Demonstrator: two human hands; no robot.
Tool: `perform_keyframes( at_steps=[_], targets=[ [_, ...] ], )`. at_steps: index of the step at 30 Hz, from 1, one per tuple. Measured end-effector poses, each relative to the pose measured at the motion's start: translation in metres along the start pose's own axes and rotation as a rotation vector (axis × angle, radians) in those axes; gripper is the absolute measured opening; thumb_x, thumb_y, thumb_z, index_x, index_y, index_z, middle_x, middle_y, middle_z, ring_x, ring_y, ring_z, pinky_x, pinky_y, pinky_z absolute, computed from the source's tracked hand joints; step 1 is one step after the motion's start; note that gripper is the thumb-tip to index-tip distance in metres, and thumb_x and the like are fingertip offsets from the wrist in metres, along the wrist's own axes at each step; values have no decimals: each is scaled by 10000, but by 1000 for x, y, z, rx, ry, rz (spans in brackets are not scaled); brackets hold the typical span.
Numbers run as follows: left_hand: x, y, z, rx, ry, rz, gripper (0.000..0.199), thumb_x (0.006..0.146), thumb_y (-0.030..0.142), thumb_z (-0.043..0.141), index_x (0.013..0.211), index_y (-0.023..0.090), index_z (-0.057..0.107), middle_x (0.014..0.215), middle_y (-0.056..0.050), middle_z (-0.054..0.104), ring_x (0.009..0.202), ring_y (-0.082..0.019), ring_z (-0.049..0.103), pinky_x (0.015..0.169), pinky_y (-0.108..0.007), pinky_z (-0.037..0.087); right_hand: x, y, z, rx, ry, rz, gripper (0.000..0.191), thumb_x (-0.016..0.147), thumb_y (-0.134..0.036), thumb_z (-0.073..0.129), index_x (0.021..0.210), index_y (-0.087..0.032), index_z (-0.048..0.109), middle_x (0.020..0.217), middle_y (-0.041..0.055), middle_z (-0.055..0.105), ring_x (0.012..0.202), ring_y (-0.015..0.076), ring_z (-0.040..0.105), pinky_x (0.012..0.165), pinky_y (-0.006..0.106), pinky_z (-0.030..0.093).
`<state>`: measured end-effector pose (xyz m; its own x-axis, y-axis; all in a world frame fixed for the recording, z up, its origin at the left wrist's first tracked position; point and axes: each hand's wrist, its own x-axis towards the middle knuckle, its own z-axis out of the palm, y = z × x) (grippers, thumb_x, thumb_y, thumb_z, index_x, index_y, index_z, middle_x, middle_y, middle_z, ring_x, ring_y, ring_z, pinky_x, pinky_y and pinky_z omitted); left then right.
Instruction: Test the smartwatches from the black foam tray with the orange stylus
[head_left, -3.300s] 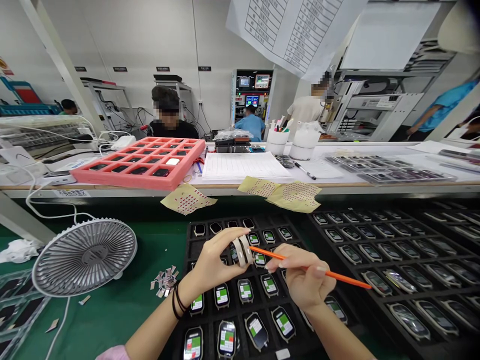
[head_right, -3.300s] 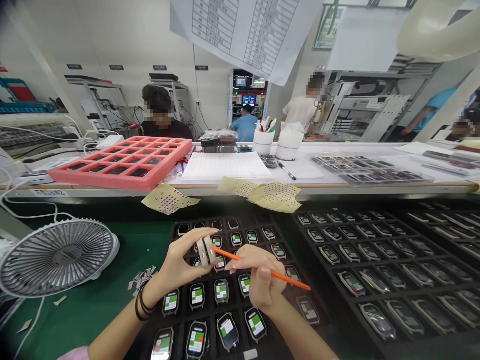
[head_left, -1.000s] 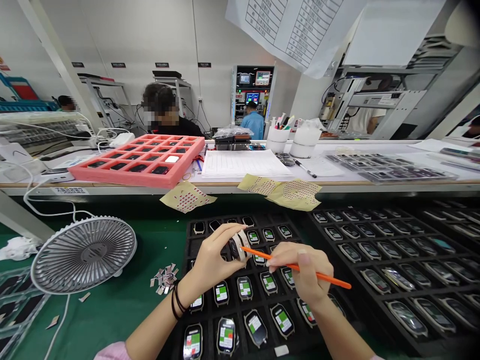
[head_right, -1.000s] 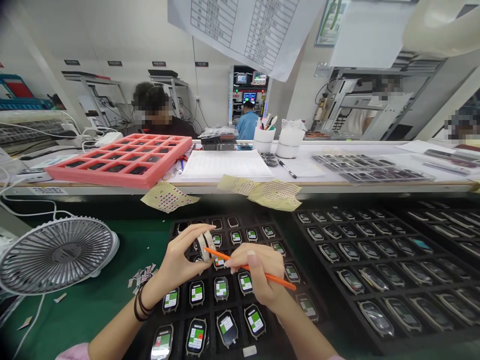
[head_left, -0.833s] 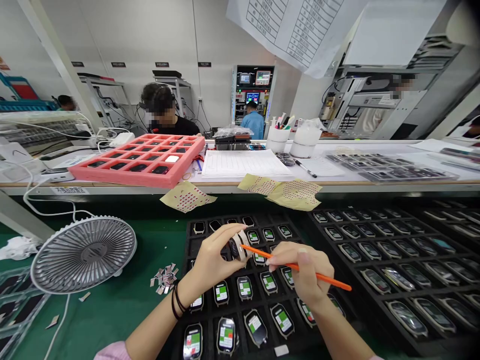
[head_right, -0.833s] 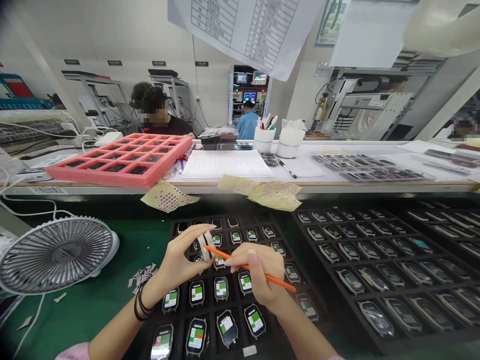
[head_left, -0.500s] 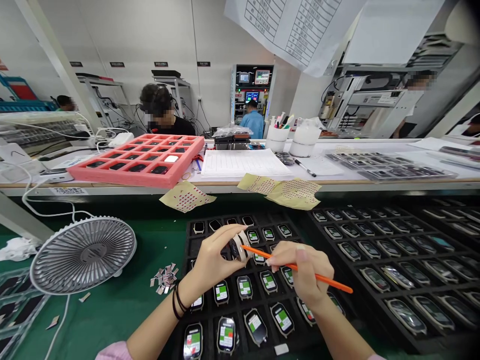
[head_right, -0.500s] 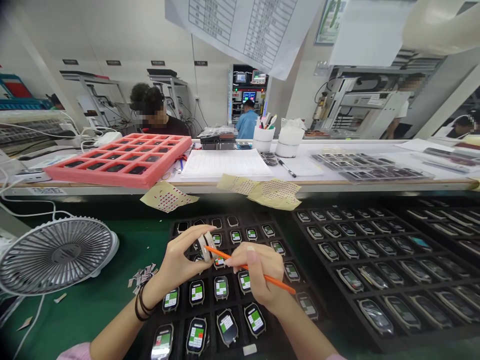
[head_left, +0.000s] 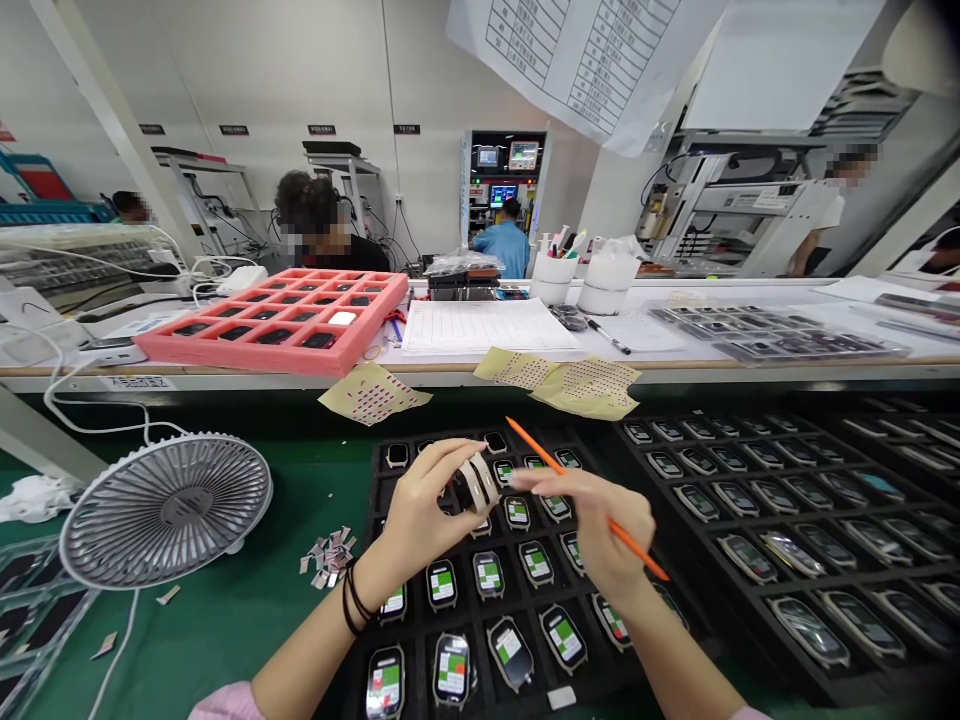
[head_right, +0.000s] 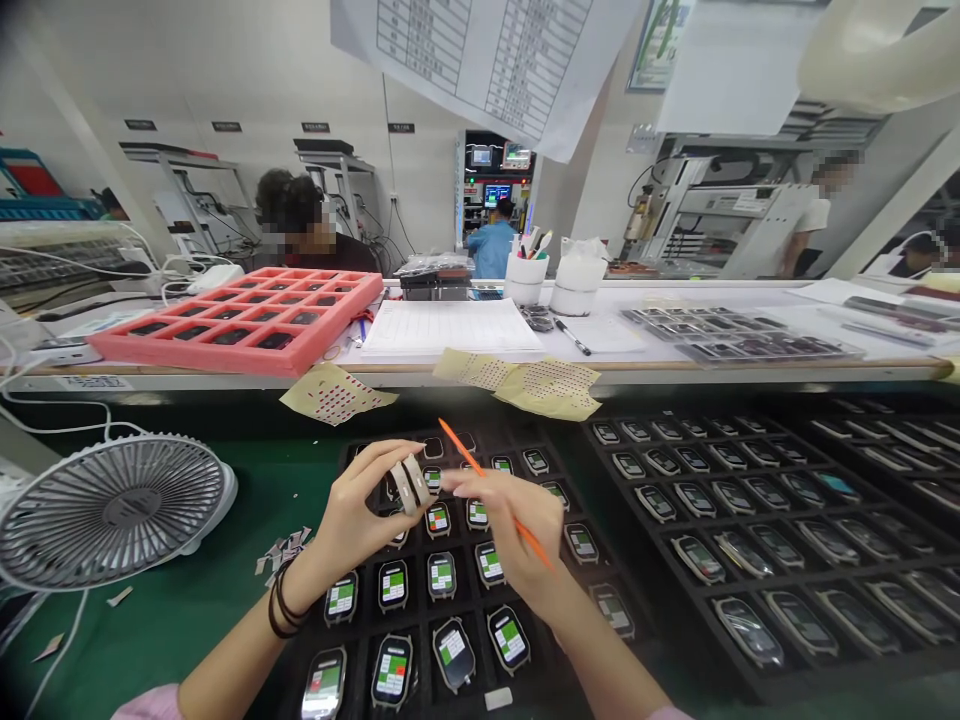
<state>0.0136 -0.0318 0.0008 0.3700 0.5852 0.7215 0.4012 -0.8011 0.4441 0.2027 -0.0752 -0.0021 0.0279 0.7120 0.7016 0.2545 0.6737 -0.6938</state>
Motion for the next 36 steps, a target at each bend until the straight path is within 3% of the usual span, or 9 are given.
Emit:
perform_keyframes(
  at_steps=[2,5,8,12,19,26,36],
  targets=[
    [0,0,0,23,12,6,448,715,134,661,1150,192,574,1102,-103,620,1030,-240,598,881,-378,519,5,-1,9,26,-34,94,148,892,-277,547,757,-216,550,1034,80,724,928,223,689,833,382,538],
    [-1,-1,2,46,18,21,452,709,121,641,1149,196,571,1104,-104,608,1021,-240,590,853,-374,522,11,3,24,188,-152,303,290,792,-255,680,717,-224,401,1104,86,678,929,207,664,800,348,536],
    [-2,0,4,57,13,30,475,688,87,616,1146,202,573,1101,-98,605,1007,-236,586,841,-371,519,14,10,31,376,-231,458,365,747,-284,720,697,-221,363,852,20,654,722,145,606,655,270,502],
    [-2,1,4,30,-18,49,491,681,95,620,1153,220,575,1092,-89,605,1008,-241,580,839,-376,514,18,17,30,633,-303,600,425,675,-290,766,637,-208,351,626,-61,473,583,97,479,556,215,423],
    [-1,5,0,-38,-55,82,481,686,114,635,1148,233,575,1089,-89,614,980,-237,586,745,-337,535,22,17,26,813,-422,693,455,604,-282,796,631,-208,348,678,-37,506,647,120,530,611,240,447],
    [0,4,1,-43,-29,129,476,697,112,644,1152,228,566,1074,-85,619,951,-220,588,776,-345,529,21,18,26,811,-420,640,444,630,-273,789,639,-210,349,682,-37,510,638,114,522,621,241,464],
    [-2,3,2,-57,-69,72,494,687,115,632,1163,236,574,1086,-89,623,972,-238,593,777,-357,529,19,16,28,761,-379,666,452,612,-278,791,664,-217,347,666,-50,482,627,118,515,597,242,461]
  ],
)
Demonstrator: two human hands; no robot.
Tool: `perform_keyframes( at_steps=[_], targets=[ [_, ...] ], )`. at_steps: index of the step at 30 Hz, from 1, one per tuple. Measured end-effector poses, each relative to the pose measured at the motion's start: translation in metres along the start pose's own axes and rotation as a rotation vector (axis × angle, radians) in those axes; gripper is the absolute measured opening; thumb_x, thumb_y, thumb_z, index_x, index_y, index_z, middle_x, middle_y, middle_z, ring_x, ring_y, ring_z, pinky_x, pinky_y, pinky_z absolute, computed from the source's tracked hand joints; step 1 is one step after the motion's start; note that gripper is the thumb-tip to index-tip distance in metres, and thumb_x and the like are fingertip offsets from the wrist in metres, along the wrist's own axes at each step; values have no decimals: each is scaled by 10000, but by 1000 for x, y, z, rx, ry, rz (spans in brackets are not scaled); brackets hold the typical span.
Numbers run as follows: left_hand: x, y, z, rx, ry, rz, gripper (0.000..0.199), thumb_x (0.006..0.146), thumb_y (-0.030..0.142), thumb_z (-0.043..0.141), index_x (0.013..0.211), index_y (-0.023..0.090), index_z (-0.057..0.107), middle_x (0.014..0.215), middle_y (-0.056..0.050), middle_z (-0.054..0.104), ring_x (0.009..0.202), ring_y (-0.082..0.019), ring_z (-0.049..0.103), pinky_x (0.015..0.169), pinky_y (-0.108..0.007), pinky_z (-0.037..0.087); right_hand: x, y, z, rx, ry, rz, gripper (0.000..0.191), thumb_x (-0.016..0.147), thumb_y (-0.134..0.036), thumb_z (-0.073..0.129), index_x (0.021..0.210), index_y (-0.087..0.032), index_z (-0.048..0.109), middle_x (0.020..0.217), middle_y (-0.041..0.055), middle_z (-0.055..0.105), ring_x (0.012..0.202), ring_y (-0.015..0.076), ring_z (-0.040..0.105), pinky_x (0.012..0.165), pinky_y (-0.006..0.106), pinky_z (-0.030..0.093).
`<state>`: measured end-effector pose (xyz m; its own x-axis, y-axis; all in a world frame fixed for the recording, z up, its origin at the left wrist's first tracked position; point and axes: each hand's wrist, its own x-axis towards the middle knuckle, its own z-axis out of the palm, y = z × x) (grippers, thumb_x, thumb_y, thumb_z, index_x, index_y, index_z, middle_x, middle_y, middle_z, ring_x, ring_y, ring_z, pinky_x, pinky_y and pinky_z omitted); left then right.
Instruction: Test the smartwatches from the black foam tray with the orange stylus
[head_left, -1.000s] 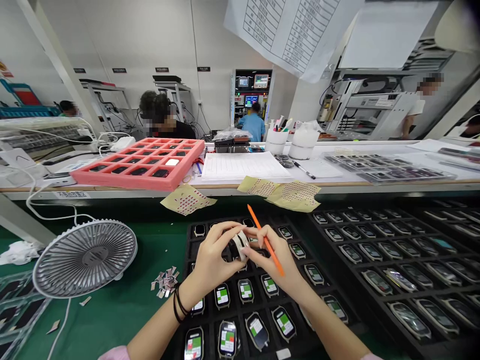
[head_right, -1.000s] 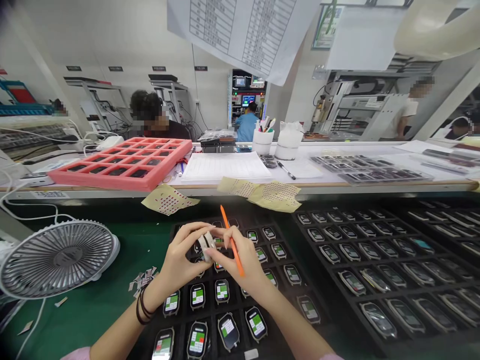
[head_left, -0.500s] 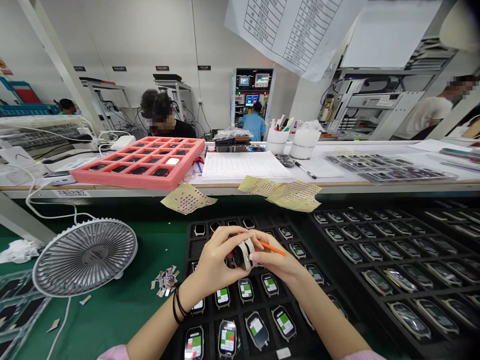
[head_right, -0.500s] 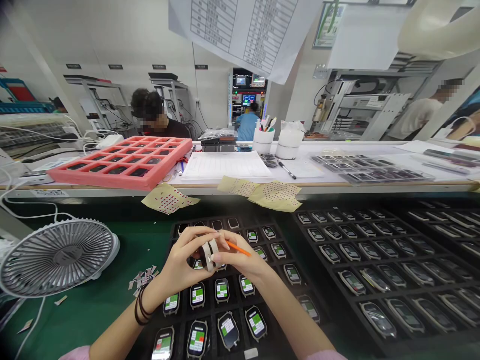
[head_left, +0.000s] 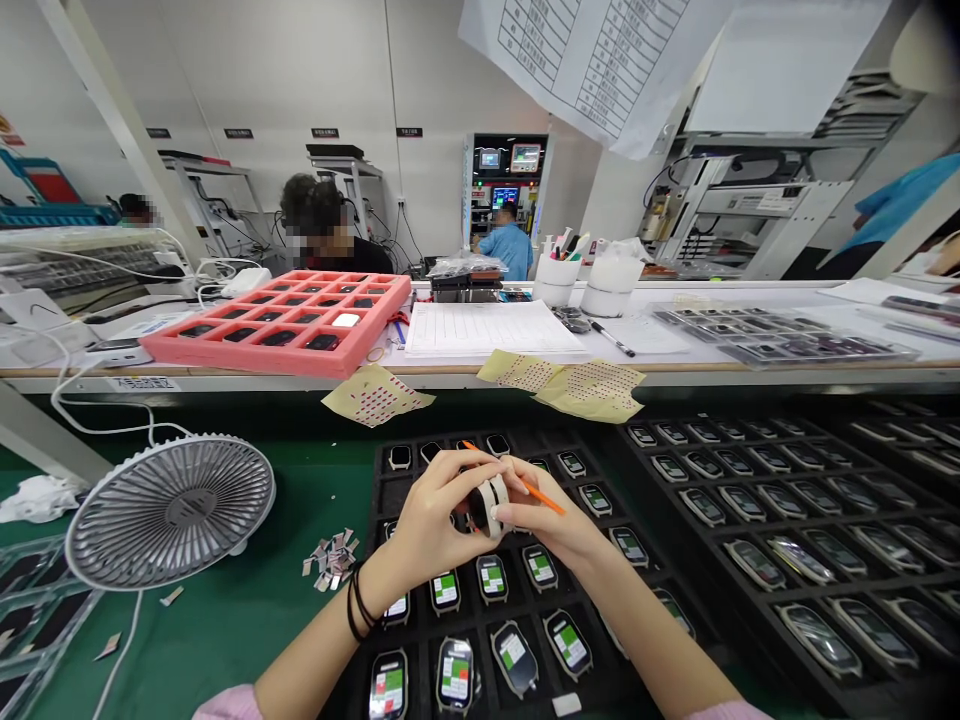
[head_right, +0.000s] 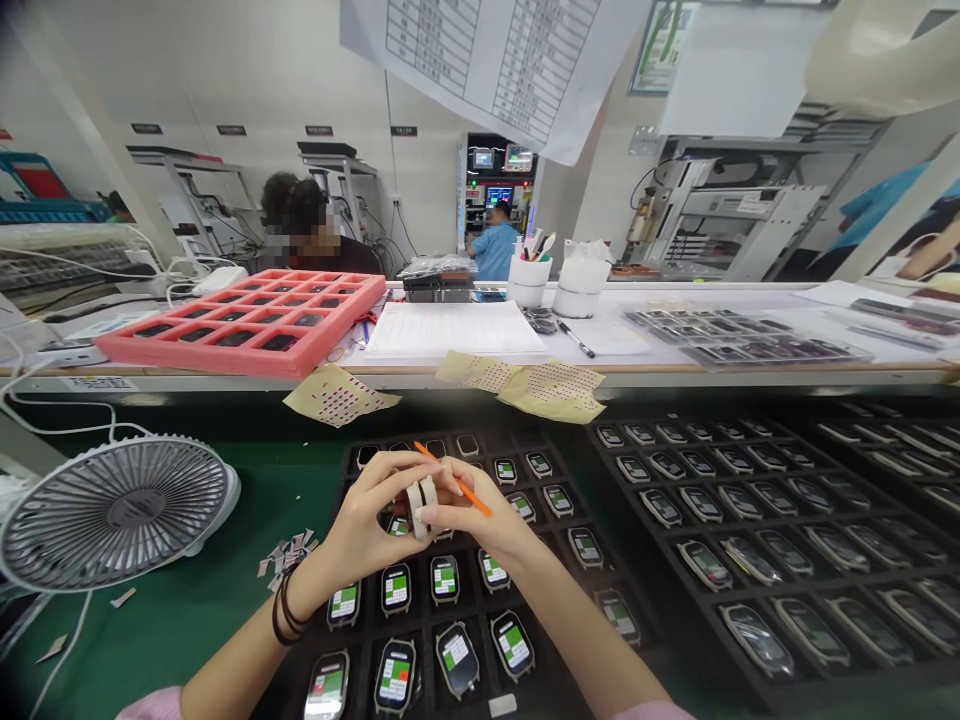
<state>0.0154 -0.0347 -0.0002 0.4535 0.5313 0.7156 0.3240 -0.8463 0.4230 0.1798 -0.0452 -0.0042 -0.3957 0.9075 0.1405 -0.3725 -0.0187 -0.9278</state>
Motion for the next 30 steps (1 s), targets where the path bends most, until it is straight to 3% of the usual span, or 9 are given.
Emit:
perform_keyframes(
  at_steps=[11,30],
  targets=[
    [0,-2,3,-8,4,62,503,695,103,631,1177,235,571,1098,-83,627,978,-225,594,828,-368,506,-1,4,-2,-15,10,-49,510,600,-257,807,637,-217,300,609,-75,424,540,81,430,548,220,436],
    [1,-4,4,5,-5,-12,474,694,97,642,1153,196,573,1080,-84,615,980,-213,582,817,-335,507,-2,5,-4,-143,104,-66,433,717,-307,737,648,-214,320,651,-54,343,604,107,335,549,225,331]
  ],
)
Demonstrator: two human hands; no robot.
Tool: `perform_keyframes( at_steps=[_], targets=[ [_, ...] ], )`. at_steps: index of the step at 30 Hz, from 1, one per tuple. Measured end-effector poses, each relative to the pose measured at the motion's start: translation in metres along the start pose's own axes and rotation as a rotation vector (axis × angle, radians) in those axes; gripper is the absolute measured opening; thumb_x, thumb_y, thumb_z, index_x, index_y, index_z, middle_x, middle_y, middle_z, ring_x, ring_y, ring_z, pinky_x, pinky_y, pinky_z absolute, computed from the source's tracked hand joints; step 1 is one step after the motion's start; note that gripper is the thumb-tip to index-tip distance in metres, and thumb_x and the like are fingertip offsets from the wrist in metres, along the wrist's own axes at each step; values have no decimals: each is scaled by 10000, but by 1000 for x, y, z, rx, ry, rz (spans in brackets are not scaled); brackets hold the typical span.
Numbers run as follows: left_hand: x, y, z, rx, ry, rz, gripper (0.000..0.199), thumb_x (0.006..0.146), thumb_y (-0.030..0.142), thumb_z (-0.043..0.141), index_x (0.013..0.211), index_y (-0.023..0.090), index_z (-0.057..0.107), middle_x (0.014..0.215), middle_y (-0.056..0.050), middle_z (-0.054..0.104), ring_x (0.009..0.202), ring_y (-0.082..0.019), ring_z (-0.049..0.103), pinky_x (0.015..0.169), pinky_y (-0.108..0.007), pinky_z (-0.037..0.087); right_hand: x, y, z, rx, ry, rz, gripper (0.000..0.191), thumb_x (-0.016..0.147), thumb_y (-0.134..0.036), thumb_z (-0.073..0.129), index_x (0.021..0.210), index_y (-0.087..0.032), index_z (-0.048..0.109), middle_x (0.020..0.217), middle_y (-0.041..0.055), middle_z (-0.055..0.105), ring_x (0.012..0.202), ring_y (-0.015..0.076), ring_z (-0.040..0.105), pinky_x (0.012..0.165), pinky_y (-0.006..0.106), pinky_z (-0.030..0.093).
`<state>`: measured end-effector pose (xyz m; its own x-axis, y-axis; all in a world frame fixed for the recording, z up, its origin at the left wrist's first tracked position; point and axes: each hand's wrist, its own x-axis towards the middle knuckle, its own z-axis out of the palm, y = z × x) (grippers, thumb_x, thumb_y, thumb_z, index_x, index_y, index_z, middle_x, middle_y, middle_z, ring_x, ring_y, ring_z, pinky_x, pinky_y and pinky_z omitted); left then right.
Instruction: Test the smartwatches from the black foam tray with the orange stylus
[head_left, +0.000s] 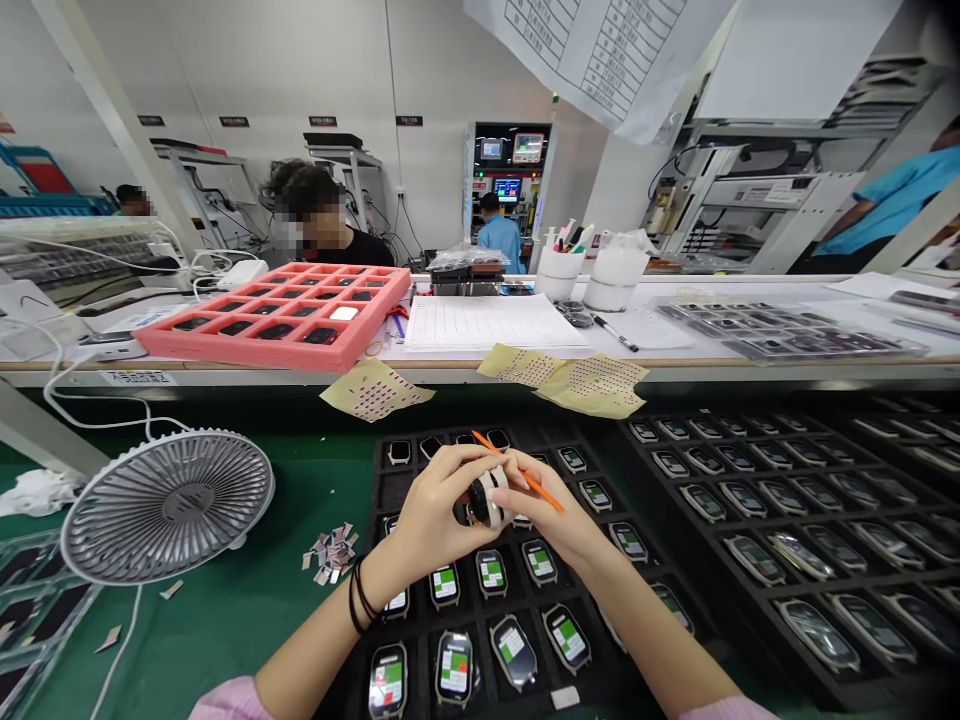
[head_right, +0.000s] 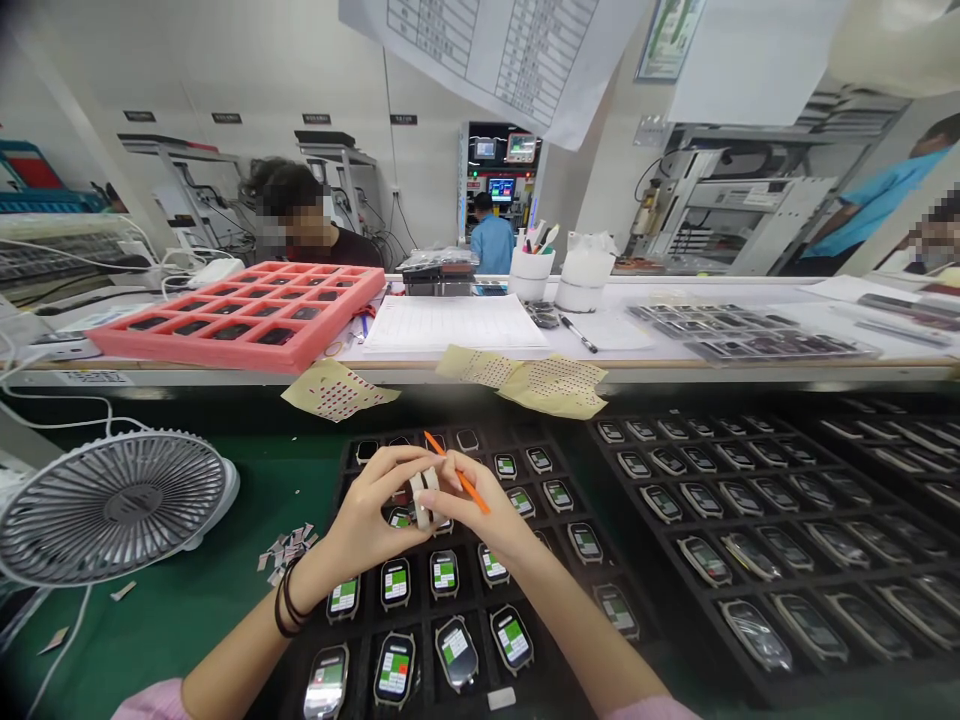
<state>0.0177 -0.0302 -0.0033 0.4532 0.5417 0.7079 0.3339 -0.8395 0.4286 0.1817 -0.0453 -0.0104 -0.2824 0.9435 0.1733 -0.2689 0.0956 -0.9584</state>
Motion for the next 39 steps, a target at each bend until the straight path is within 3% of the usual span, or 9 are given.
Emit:
perform_keyframes(
  at_steps=[10,18,21,23,26,28,33,36,39],
  targets=[
    [2,1,-2,-15,20,-27,442,728,179,707,1149,192,572,1072,-86,617,1001,-211,585,863,-338,503,5,-3,-8,14,98,32,404,748,-344,709,622,-205,351,602,-64,374,545,89,371,508,215,330],
    [0,-2,-7,-86,22,-154,410,754,196,684,1146,184,566,1028,-82,601,888,-182,591,652,-247,510,14,-8,-24,25,9,149,315,744,-261,689,666,-198,390,789,37,686,479,109,578,359,180,243],
    [1,-4,-7,-156,-19,-324,436,744,240,695,1160,191,575,955,-59,594,686,-129,548,532,-214,462,13,-8,-22,40,28,111,336,757,-296,695,665,-207,385,855,57,703,577,157,641,392,215,377],
    [3,-8,-8,-273,-126,-471,478,699,280,739,1146,194,591,920,-43,600,636,-111,513,506,-202,435,13,-8,-20,40,25,115,351,757,-298,705,664,-212,378,864,48,704,560,142,629,428,238,428],
    [7,-15,-11,-569,-308,-686,504,679,330,755,1134,179,599,795,1,585,541,-73,454,446,-180,376,13,-7,-18,29,32,117,366,760,-279,709,659,-212,364,848,34,705,514,108,595,427,223,405],
    [8,-18,-13,-751,-336,-801,521,707,342,728,1173,165,576,701,40,522,456,-40,385,399,-173,322,14,-6,-18,21,50,104,366,761,-284,708,661,-211,364,866,46,707,581,136,634,415,214,374],
    [9,-19,-10,-974,-165,-954,723,685,294,756,1326,193,436,668,71,413,470,-39,382,397,-167,296,16,-5,-21,-2,58,69,365,767,-289,697,673,-217,352,942,91,710,719,210,683,434,236,361],
    [10,-19,-6,-1063,-45,-1038,606,803,348,625,1344,204,395,682,49,414,512,-63,417,400,-164,277,16,-5,-23,-36,71,26,376,761,-246,696,667,-220,333,968,91,714,776,220,686,492,251,387],
    [9,-23,-3,-1076,-24,-1014,503,864,323,503,1338,200,389,679,35,434,530,-82,454,418,-175,323,15,-5,-25,-70,76,-18,375,743,-181,691,653,-219,329,970,79,721,838,222,681,579,271,420]
  ],
)
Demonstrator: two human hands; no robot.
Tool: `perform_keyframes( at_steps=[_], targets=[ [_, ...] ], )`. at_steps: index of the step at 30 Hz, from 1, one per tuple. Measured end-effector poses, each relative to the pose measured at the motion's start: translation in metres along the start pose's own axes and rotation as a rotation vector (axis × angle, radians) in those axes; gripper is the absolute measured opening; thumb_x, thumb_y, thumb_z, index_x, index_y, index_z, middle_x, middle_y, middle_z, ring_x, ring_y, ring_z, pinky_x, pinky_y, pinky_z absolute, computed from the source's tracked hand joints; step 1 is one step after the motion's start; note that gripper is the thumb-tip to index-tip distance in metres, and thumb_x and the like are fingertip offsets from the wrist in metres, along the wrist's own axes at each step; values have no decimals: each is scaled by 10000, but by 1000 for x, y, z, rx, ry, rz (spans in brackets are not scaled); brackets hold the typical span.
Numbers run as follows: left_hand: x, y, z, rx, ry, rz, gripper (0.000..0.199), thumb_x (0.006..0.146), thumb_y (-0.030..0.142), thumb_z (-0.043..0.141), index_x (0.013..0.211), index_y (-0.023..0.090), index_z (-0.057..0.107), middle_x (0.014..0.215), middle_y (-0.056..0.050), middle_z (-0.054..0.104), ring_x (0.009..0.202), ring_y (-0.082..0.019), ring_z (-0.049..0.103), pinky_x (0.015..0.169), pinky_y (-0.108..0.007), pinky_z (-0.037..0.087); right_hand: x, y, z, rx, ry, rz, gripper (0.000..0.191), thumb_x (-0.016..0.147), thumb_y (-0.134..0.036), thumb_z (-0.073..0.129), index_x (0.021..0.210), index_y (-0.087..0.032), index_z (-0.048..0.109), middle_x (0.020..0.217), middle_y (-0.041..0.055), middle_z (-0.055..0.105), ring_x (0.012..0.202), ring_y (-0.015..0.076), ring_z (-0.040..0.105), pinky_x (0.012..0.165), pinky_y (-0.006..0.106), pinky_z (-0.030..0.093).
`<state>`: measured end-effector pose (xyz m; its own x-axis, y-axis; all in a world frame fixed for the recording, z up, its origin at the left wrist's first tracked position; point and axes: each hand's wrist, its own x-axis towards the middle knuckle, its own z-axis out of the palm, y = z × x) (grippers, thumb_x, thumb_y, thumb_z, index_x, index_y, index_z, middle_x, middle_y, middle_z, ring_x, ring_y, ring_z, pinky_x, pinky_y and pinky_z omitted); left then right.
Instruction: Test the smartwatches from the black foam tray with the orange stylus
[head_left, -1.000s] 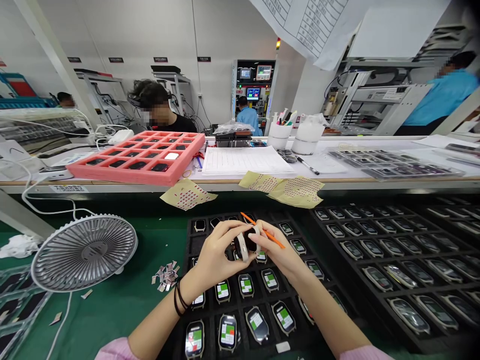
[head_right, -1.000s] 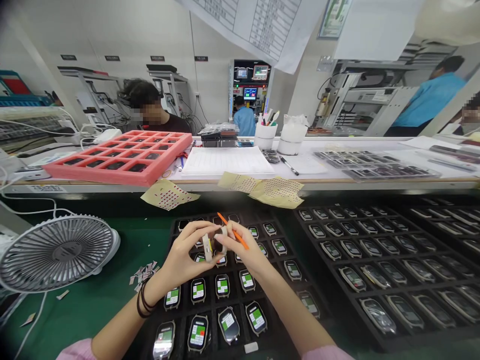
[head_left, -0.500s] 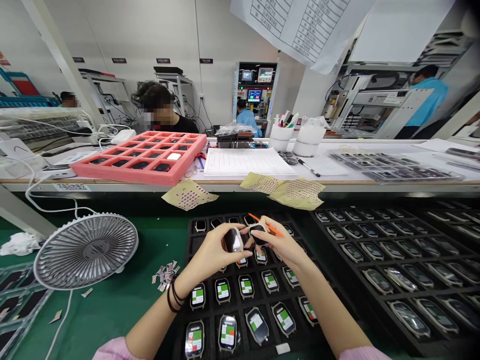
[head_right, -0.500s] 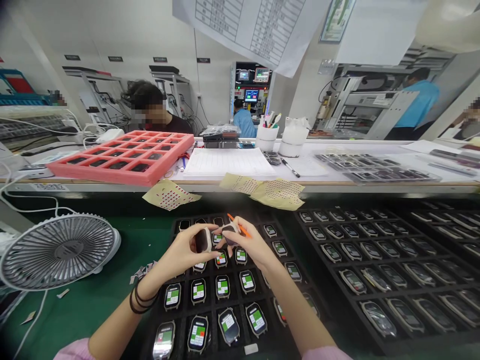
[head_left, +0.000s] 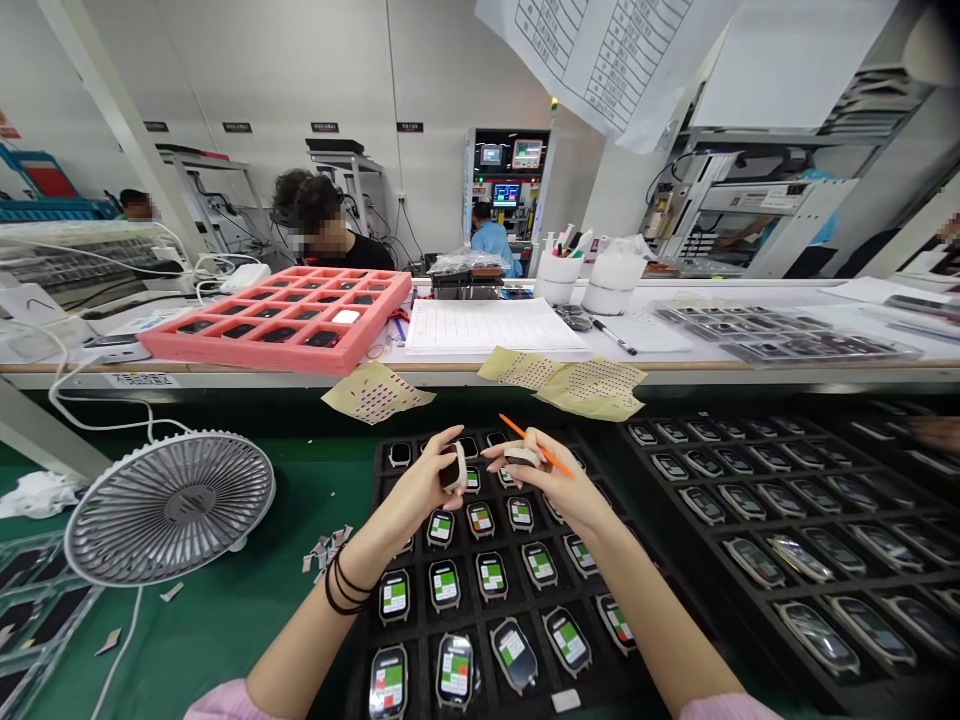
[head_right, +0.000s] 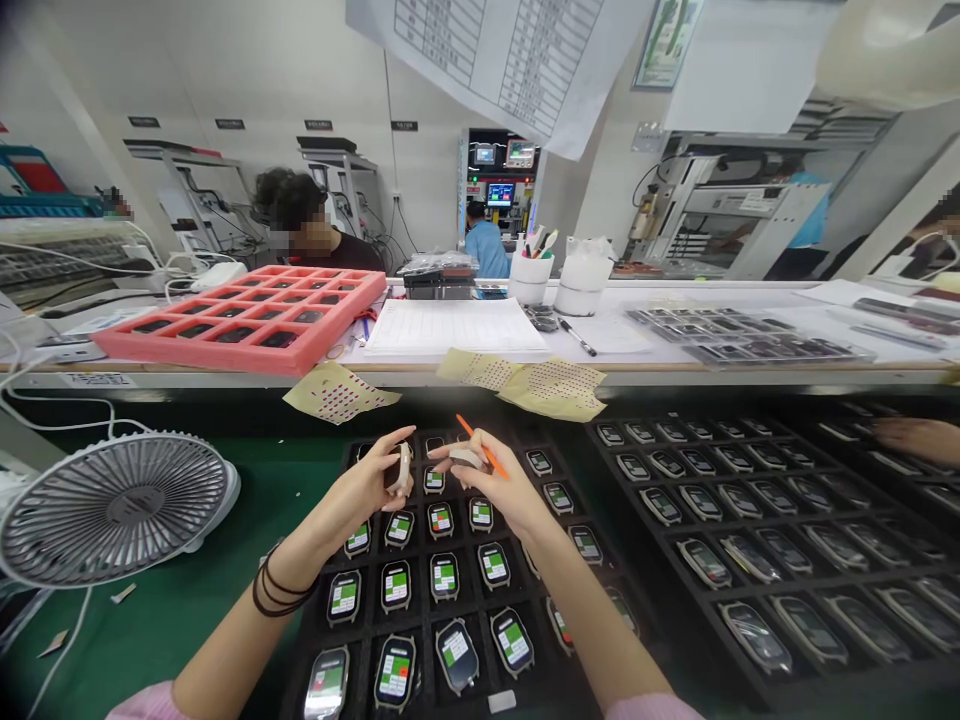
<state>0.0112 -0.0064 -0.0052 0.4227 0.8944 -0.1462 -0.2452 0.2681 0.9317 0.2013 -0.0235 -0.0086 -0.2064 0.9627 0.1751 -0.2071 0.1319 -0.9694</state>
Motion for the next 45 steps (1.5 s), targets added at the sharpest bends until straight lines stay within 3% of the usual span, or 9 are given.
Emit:
perform_keyframes(
  at_steps=[6,12,16,20,25,29,34,38,45],
  targets=[
    [-9,-3,3,355,-20,377,537,829,284,600,1323,235,396,970,-35,558,797,-145,624,653,-270,554,-2,-5,0,-13,6,-62,386,725,-139,669,630,-226,305,920,61,731,863,225,666,749,346,451],
    [-25,0,10,579,-69,804,431,819,152,651,1216,223,500,943,-40,720,889,-162,690,788,-281,570,-10,-13,-3,-128,-27,-156,445,768,-246,673,608,-239,258,864,70,735,740,220,624,624,339,432],
    [-28,-3,9,600,-108,926,421,823,108,641,1208,226,517,965,-46,733,875,-160,704,792,-282,580,-14,-16,-5,-163,-74,-197,486,771,-260,686,600,-239,232,829,66,734,690,212,598,615,349,427],
    [-27,-1,6,621,-27,916,395,822,141,647,1195,207,534,980,-56,726,870,-159,703,789,-273,580,-15,-21,-6,-110,-41,-172,445,779,-249,687,621,-234,271,865,75,723,650,190,618,515,296,407],
    [-22,15,-8,675,259,810,337,822,288,642,1136,182,585,1007,-69,701,860,-174,689,735,-256,573,-12,-24,-31,-188,50,-55,359,808,-350,654,655,-218,356,842,85,707,527,149,614,368,222,361],
    [-12,6,-47,845,330,592,346,848,393,554,1125,188,582,1066,-74,671,803,-188,675,674,-286,565,-11,0,-81,-427,125,30,396,772,-457,638,641,-222,348,741,61,675,500,164,620,342,215,367],
    [8,-40,-110,1228,402,461,315,860,364,453,1085,193,594,1078,-82,660,763,-214,631,689,-331,516,-2,44,-133,-994,380,-36,430,725,-442,617,562,-240,274,455,-54,401,448,130,433,455,243,343],
    [19,-65,-131,1259,381,395,329,871,364,414,1112,211,578,1119,-83,651,771,-217,629,743,-335,489,21,63,-138,-1054,367,-77,454,732,-513,576,564,-238,256,483,-59,354,479,122,343,505,248,323],
    [24,-66,-134,993,374,286,383,856,473,414,1014,172,588,885,-71,708,797,-228,662,704,-308,503,79,86,-122,-1123,295,-100,480,796,-608,473,565,-239,272,543,-29,437,539,135,410,554,243,375]
  ],
)
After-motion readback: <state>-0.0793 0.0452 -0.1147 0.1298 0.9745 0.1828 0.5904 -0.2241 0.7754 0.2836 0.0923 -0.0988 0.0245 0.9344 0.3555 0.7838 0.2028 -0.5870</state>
